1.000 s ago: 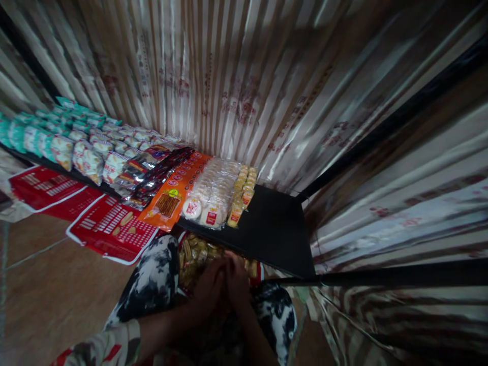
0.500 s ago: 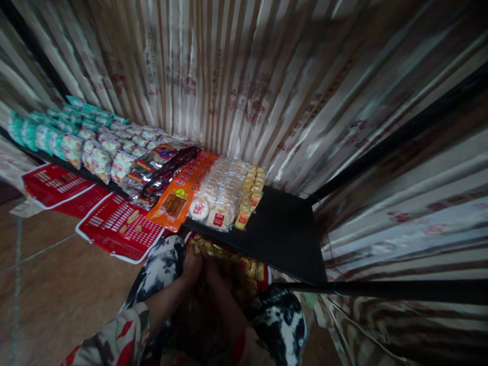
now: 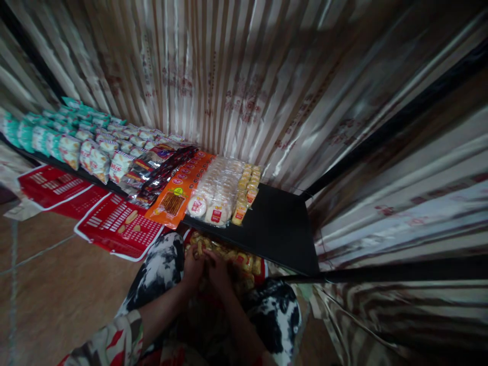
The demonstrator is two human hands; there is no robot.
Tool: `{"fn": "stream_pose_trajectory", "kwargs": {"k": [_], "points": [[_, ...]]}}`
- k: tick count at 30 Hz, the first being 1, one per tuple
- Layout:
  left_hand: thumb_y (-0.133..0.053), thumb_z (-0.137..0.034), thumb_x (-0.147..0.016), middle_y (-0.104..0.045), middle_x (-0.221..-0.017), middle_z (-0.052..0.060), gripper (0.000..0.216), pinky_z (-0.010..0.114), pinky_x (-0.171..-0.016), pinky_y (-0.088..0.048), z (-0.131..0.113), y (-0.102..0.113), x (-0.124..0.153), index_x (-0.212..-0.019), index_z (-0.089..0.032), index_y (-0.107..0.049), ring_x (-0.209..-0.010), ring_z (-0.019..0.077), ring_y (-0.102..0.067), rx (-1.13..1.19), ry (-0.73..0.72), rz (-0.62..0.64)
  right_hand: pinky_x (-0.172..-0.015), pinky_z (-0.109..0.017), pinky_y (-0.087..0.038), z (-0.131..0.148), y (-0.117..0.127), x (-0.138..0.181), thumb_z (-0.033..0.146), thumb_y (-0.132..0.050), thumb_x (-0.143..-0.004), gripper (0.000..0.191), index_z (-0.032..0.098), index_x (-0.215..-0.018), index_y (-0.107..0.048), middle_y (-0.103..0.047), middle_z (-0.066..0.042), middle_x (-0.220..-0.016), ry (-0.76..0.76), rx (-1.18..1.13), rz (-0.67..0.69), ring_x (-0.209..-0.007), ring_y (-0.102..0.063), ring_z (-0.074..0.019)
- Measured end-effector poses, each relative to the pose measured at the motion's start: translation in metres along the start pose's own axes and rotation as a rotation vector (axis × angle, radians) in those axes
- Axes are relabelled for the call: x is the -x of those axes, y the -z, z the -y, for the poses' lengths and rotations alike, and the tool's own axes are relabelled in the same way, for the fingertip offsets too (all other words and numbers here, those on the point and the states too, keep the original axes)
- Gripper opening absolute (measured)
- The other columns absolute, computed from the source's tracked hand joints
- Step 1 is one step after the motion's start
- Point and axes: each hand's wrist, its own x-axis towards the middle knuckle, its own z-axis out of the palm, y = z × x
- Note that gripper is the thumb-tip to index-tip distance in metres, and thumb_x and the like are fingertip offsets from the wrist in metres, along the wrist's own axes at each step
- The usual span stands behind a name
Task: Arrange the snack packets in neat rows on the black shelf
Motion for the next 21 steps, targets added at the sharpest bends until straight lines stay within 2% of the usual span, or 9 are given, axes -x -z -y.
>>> {"fn": "stream_pose_trajectory", "kwargs": {"k": [3, 7, 9, 12, 14, 17, 19, 21], "points": [[-0.055, -0.007, -0.066, -0.067, -0.093, 0.007, 0.038, 0.026, -0.074, -0.05, -0.006, 0.005, 0.008, -0.103, -0.015, -0.055, -0.082, 0.0169, -0.064, 0.17, 0.036, 0.042, -0.091, -0.037, -0.044, 0.01, 0.007, 0.008, 0.024, -0.047, -0.076, 0.025, 0.022, -0.087, -0.069, -0.067, -0.006, -0.098, -0.004, -0.028, -0.009, -0.097, -0.059, -0.02], [-0.051, -0.004, -0.062, -0.068, -0.088, 0.006, 0.038, 0.024, -0.073, -0.05, -0.013, 0.009, 0.017, -0.098, -0.014, -0.057, -0.08, 0.0161, -0.065, 0.29, 0.06, 0.134, -0.074, -0.032, -0.051, 0.017, 0.014, 0.015, 0.028, -0.049, -0.075, 0.028, 0.019, -0.096, -0.065, -0.068, -0.006, -0.091, -0.139, -0.14, -0.104, -0.081, -0.064, -0.0187], [-0.049, -0.004, -0.062, -0.068, -0.087, 0.006, 0.038, 0.025, -0.072, -0.05, -0.016, 0.009, 0.022, -0.098, -0.014, -0.057, -0.078, 0.0165, -0.065, 0.266, 0.047, 0.198, -0.069, -0.031, -0.052, 0.02, 0.02, 0.017, 0.029, -0.05, -0.074, 0.033, 0.018, -0.102, -0.062, -0.067, -0.007, -0.092, -0.154, -0.091, -0.177, -0.076, -0.064, -0.0185], [-0.048, -0.007, -0.064, -0.068, -0.088, 0.005, 0.036, 0.027, -0.071, -0.05, -0.024, 0.009, 0.029, -0.096, -0.015, -0.06, -0.077, 0.0171, -0.064, 0.074, -0.029, 0.279, -0.078, -0.035, -0.05, 0.029, 0.036, 0.021, 0.029, -0.053, -0.075, 0.041, 0.018, -0.114, -0.057, -0.063, -0.01, -0.105, -0.001, 0.169, -0.261, -0.089, -0.061, -0.0211], [-0.048, -0.009, -0.066, -0.068, -0.089, 0.004, 0.032, 0.028, -0.074, -0.048, -0.032, 0.01, 0.033, -0.093, -0.017, -0.062, -0.08, 0.0175, -0.063, -0.139, -0.133, 0.322, -0.09, -0.039, -0.044, 0.038, 0.051, 0.024, 0.024, -0.054, -0.075, 0.042, 0.02, -0.117, -0.057, -0.06, -0.01, -0.114, 0.149, 0.364, -0.221, -0.104, -0.053, -0.0236], [-0.048, -0.009, -0.066, -0.067, -0.092, 0.001, 0.028, 0.028, -0.084, -0.044, -0.047, 0.012, 0.036, -0.086, -0.02, -0.063, -0.09, 0.0174, -0.06, -0.413, -0.343, 0.418, -0.099, -0.04, -0.037, 0.056, 0.071, 0.03, 0.014, -0.052, -0.076, 0.043, 0.024, -0.117, -0.058, -0.057, -0.005, -0.122, 0.329, 0.546, -0.049, -0.116, -0.044, -0.0237], [-0.047, -0.007, -0.064, -0.065, -0.094, 0.0, 0.028, 0.027, -0.087, -0.042, -0.059, 0.012, 0.038, -0.083, -0.021, -0.062, -0.095, 0.0166, -0.058, -0.515, -0.478, 0.498, -0.098, -0.036, -0.039, 0.066, 0.081, 0.035, 0.01, -0.051, -0.076, 0.049, 0.024, -0.123, -0.053, -0.06, -0.005, -0.118, 0.36, 0.588, 0.055, -0.115, -0.045, -0.0221], [-0.047, -0.005, -0.061, -0.063, -0.091, 0.001, 0.028, 0.027, -0.085, -0.042, -0.072, 0.011, 0.04, -0.081, -0.02, -0.059, -0.092, 0.0157, -0.057, -0.574, -0.563, 0.542, -0.094, -0.035, -0.041, 0.073, 0.089, 0.039, 0.009, -0.05, -0.076, 0.055, 0.024, -0.129, -0.047, -0.062, -0.005, -0.113, 0.333, 0.603, 0.101, -0.109, -0.049, -0.0212]]}}
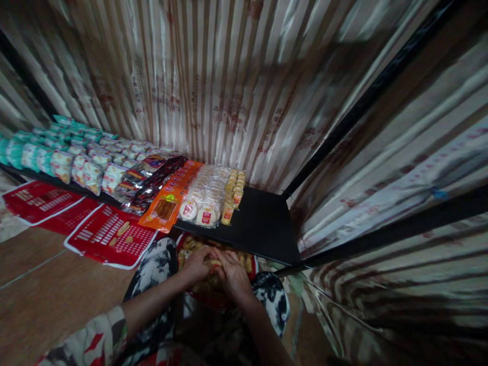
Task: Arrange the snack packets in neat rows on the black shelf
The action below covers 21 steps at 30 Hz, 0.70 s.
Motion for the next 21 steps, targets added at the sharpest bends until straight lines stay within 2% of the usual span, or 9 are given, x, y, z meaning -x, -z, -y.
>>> {"fn": "stream_pose_trajectory", "kwargs": {"k": [3, 6, 10, 13, 16, 18, 21], "points": [[-0.048, -0.004, -0.059, -0.06, -0.086, 0.001, 0.027, 0.026, -0.079, -0.044, -0.016, 0.006, -0.008, -0.081, -0.019, -0.055, -0.084, 0.015, -0.056, -0.044, -0.06, 0.021, -0.091, -0.035, -0.043, -0.002, 0.01, 0.003, 0.012, -0.051, -0.077, 0.059, 0.024, -0.133, -0.041, -0.063, -0.006, -0.112, -0.053, -0.009, -0.011, -0.103, -0.053, -0.0216], [-0.048, -0.005, -0.062, -0.058, -0.091, 0.002, 0.03, 0.027, -0.082, -0.044, -0.031, 0.007, -0.016, -0.087, -0.018, -0.055, -0.088, 0.0154, -0.055, -0.056, -0.18, -0.006, -0.088, -0.035, -0.044, -0.012, 0.016, 0.004, 0.018, -0.053, -0.077, 0.053, 0.025, -0.129, -0.046, -0.064, -0.006, -0.106, -0.111, -0.069, -0.086, -0.098, -0.055, -0.0215], [-0.048, -0.01, -0.071, -0.052, -0.107, 0.007, 0.034, 0.035, -0.095, -0.04, -0.047, 0.001, -0.022, -0.103, -0.017, -0.053, -0.106, 0.0189, -0.049, -0.071, -0.312, -0.235, -0.082, -0.034, -0.046, -0.033, 0.017, -0.001, 0.029, -0.056, -0.076, 0.028, 0.023, -0.102, -0.066, -0.067, -0.005, -0.093, -0.251, -0.254, -0.228, -0.089, -0.059, -0.0209], [-0.044, -0.011, -0.076, -0.05, -0.11, 0.009, 0.032, 0.038, -0.098, -0.039, -0.057, -0.011, -0.021, -0.105, -0.017, -0.054, -0.109, 0.0201, -0.047, -0.055, -0.345, -0.359, -0.077, -0.033, -0.049, -0.051, 0.012, -0.01, 0.038, -0.06, -0.071, 0.031, 0.02, -0.095, -0.067, -0.069, -0.006, -0.09, -0.434, -0.59, -0.41, -0.082, -0.062, -0.0201], [-0.042, -0.011, -0.077, -0.053, -0.109, 0.009, 0.03, 0.037, -0.097, -0.041, -0.063, -0.026, -0.024, -0.102, -0.018, -0.056, -0.107, 0.0194, -0.049, 0.018, -0.356, -0.304, -0.076, -0.033, -0.05, -0.069, 0.008, -0.024, 0.043, -0.065, -0.065, 0.042, 0.016, -0.097, -0.063, -0.069, -0.008, -0.09, -0.578, -0.859, -0.554, -0.081, -0.064, -0.0203], [-0.041, -0.012, -0.078, -0.055, -0.11, 0.009, 0.03, 0.036, -0.098, -0.04, -0.066, -0.038, -0.031, -0.101, -0.019, -0.058, -0.108, 0.0188, -0.05, 0.106, -0.322, -0.249, -0.077, -0.033, -0.05, -0.08, 0.008, -0.036, 0.043, -0.066, -0.063, 0.043, 0.015, -0.096, -0.062, -0.069, -0.008, -0.089, -0.6, -0.89, -0.595, -0.081, -0.064, -0.0201], [-0.043, -0.015, -0.079, -0.056, -0.117, 0.008, 0.031, 0.036, -0.103, -0.036, -0.072, -0.052, -0.051, -0.105, -0.019, -0.058, -0.113, 0.0189, -0.049, 0.249, -0.207, -0.23, -0.075, -0.032, -0.05, -0.095, 0.011, -0.056, 0.044, -0.063, -0.064, 0.04, 0.016, -0.093, -0.06, -0.069, -0.008, -0.085, -0.586, -0.824, -0.613, -0.078, -0.065, -0.0194]]}}
